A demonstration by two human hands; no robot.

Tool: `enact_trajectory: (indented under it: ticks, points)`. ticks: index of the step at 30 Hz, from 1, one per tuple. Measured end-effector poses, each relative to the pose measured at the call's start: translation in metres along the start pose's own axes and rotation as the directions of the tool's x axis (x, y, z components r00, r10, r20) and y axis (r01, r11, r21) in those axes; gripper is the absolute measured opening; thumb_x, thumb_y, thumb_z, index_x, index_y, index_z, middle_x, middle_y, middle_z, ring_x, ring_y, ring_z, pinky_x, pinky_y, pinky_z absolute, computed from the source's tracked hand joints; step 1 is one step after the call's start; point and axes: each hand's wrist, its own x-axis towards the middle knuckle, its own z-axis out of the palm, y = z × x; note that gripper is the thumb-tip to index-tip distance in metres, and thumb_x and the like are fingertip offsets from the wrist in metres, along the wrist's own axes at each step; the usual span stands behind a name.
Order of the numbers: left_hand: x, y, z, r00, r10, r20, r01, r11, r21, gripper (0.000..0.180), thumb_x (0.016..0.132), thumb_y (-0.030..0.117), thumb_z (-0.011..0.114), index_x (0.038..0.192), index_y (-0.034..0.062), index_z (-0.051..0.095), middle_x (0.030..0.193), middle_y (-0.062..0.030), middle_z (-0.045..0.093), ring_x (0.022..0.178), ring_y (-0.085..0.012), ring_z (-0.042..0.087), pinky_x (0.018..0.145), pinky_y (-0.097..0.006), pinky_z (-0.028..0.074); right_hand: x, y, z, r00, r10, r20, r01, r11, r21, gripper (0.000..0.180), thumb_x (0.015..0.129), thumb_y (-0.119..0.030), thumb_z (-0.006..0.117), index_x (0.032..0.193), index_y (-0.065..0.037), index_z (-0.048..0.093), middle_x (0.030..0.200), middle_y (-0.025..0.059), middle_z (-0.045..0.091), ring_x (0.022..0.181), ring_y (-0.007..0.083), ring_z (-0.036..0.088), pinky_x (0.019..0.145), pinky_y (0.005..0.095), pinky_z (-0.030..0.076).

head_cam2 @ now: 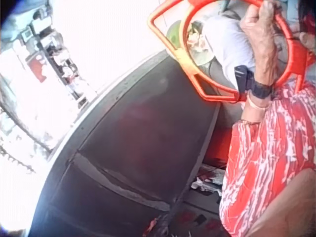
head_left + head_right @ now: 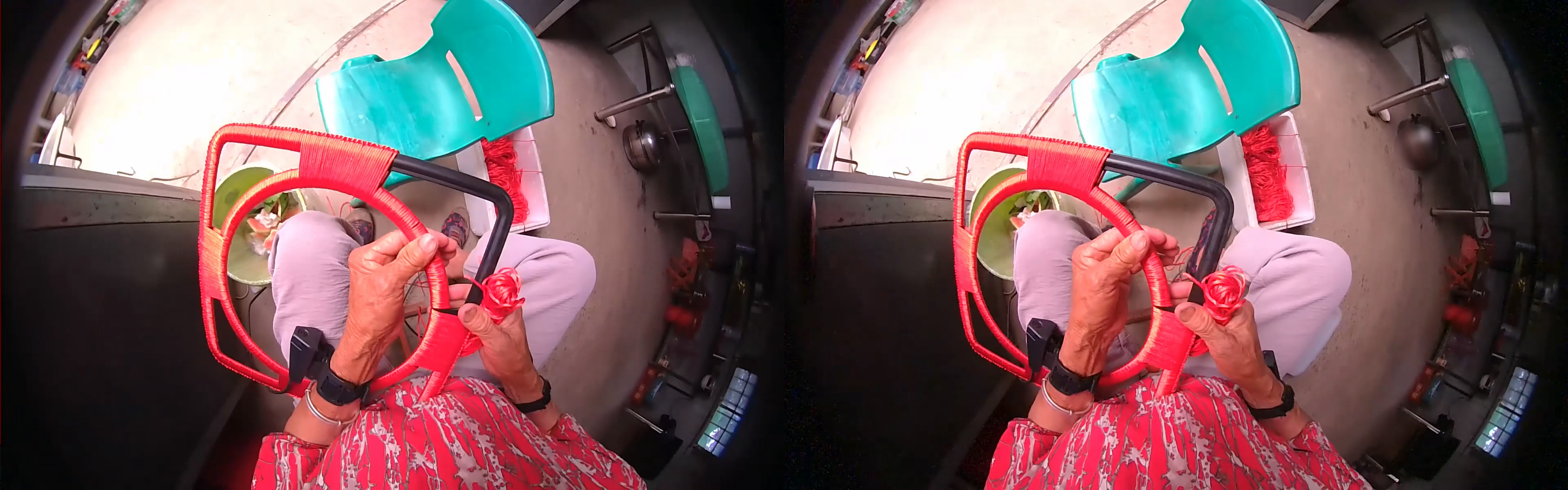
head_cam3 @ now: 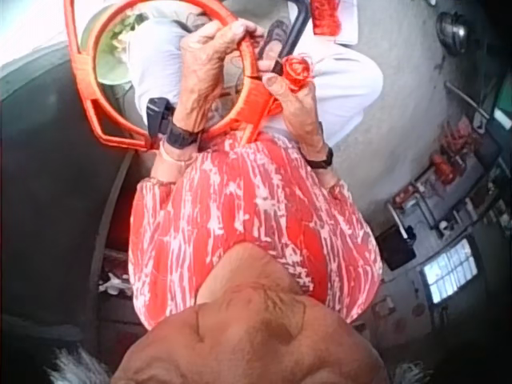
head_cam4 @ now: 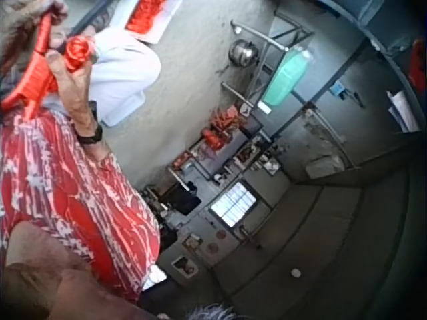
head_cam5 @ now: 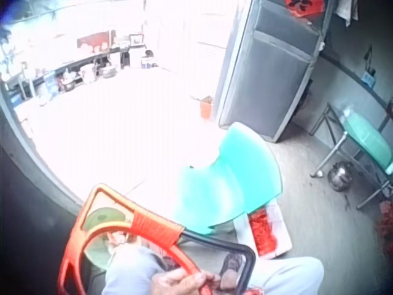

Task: Wrapping a red plastic strap around a furniture frame to create a woven surface.

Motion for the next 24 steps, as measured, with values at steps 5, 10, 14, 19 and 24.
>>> enact_trajectory:
  ticks: [5,10,14,19,24]
  points:
    - [0.003,-0.004,-0.004,0.996,0.085,-0.018,-0.082,0.988,0.129,0.024,0.091,0.016,0.062,0.099,-0.0063,0.063,0.093,-0.0164,0.067,0.089,-0.0231,0.066,0.082,-0.036,0.054,0.002,-0.004,0.001,0.997,0.063,-0.054,-0.069,0.992,-0.109,0.024,0.086,-0.016,0.071,0.102,0.001,0.066,0.086,0.0035,0.066,0.077,0.0084,0.060,0.070,0.0242,0.049]
    - [0.000,-0.003,-0.001,0.997,0.056,-0.055,-0.053,0.997,0.051,0.025,0.092,0.018,0.060,0.095,-0.0066,0.063,0.088,-0.0161,0.067,0.083,-0.0231,0.067,0.082,-0.036,0.053,0.005,0.002,0.004,0.999,-0.003,-0.047,-0.004,0.989,-0.145,0.020,0.086,-0.014,0.069,0.098,0.002,0.066,0.081,0.0025,0.066,0.072,0.0082,0.060,0.065,0.0241,0.049]
    - [0.004,-0.005,0.000,0.989,0.132,-0.061,-0.133,0.991,-0.015,0.028,0.091,0.019,0.063,0.093,-0.0085,0.063,0.085,-0.0161,0.068,0.079,-0.0197,0.066,0.074,-0.032,0.055,0.005,0.004,0.007,0.999,-0.002,-0.041,-0.003,0.994,-0.109,0.019,0.087,-0.013,0.068,0.097,0.003,0.066,0.081,0.0034,0.067,0.073,0.0082,0.060,0.066,0.0240,0.049]
    - [0.007,-0.003,0.001,0.986,0.150,-0.075,-0.155,0.986,-0.055,0.026,0.093,0.019,0.058,0.093,-0.0073,0.062,0.086,-0.0151,0.065,0.079,-0.0239,0.066,0.078,-0.036,0.054,0.008,0.006,0.009,0.998,-0.019,-0.057,0.013,0.995,-0.104,0.020,0.087,-0.014,0.068,0.097,0.004,0.066,0.081,0.0039,0.067,0.073,0.0083,0.060,0.067,0.0240,0.049]
    - [0.010,-0.002,-0.001,0.981,0.172,-0.085,-0.177,0.982,-0.067,0.027,0.093,0.018,0.060,0.093,-0.0083,0.063,0.085,-0.0160,0.067,0.078,-0.0210,0.066,0.076,-0.033,0.054,0.010,0.007,0.007,0.998,-0.039,-0.052,0.033,0.995,-0.097,0.021,0.087,-0.014,0.068,0.097,0.003,0.066,0.081,0.0039,0.067,0.073,0.0083,0.060,0.066,0.0241,0.049]
